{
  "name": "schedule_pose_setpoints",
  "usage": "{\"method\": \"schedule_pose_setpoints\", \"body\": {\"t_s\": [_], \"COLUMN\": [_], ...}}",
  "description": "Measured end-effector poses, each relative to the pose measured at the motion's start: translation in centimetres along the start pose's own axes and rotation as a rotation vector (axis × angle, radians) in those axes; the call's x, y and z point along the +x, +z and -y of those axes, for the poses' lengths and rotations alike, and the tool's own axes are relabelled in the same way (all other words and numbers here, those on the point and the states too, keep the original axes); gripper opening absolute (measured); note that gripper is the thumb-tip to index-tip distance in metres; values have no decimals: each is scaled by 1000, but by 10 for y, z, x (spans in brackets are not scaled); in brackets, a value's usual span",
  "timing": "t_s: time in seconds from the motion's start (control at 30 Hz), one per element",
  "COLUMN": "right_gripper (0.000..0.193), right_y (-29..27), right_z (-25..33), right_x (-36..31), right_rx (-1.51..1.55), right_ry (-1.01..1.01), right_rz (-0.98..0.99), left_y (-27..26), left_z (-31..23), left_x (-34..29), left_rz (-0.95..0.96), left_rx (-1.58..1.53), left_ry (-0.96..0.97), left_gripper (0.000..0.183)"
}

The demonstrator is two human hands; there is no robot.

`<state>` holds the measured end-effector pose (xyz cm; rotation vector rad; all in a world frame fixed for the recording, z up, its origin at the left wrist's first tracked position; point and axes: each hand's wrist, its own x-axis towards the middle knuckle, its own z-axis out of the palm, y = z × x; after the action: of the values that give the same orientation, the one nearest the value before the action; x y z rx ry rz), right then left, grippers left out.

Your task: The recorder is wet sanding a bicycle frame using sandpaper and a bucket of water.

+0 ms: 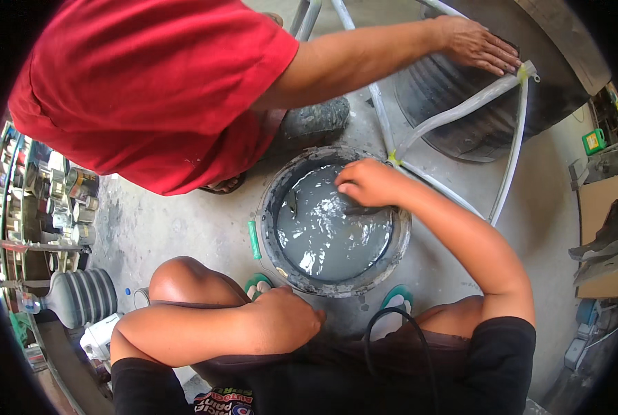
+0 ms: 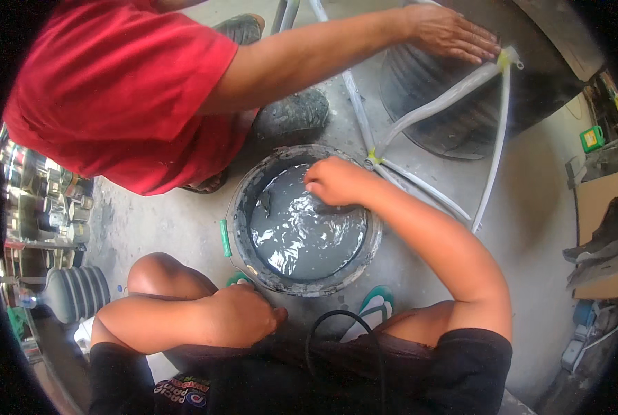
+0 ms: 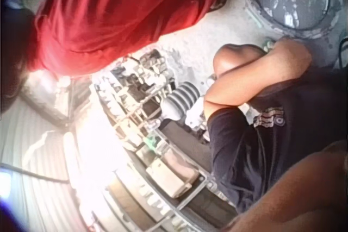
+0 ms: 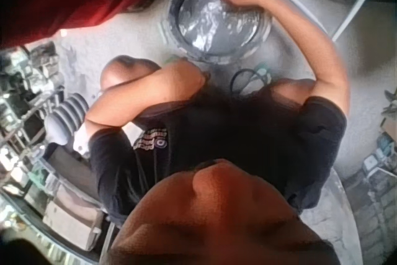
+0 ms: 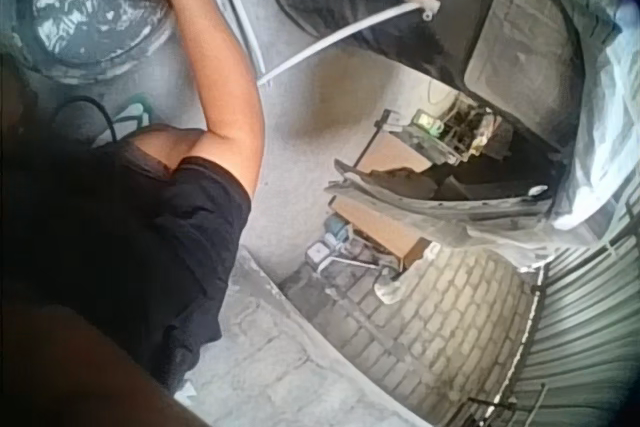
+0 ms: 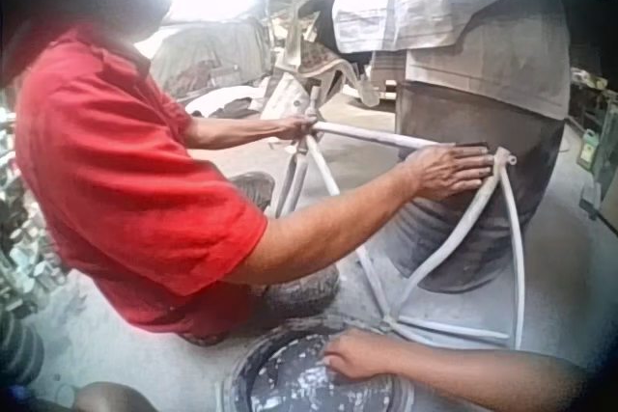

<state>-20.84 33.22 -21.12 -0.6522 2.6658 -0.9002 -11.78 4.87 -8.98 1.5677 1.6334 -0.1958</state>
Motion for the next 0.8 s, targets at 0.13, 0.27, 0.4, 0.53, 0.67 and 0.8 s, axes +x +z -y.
{"method": "schedule_pose_setpoints", "body": {"t_s": [0.13,0.27,0.4,0.53,0.67,0.8], "right_gripper": [22,24,66,77,76,70], "right_y": [55,88,102,102,150,139], "right_z": [19,31,12,13,-35,-16], "right_x": [66,45,28,20,37,22], "right_rx": [-215,-565,-595,-470,-460,-454], "right_ry": [-308,-192,273,396,241,203], "right_rz": [44,96,229,426,648,523], "left_y": [-6,3,38,30,20,28], "left_z": [-4,5,19,23,26,26], "left_x": [-11,8,22,23,19,19], "left_rz": [-4,48,11,35,34,-49], "left_rx": [-43,-125,-90,-96,-81,-18], "left_ry": [-45,-33,-87,-92,-47,-23], "left_gripper": [34,35,34,36,37,36]}}
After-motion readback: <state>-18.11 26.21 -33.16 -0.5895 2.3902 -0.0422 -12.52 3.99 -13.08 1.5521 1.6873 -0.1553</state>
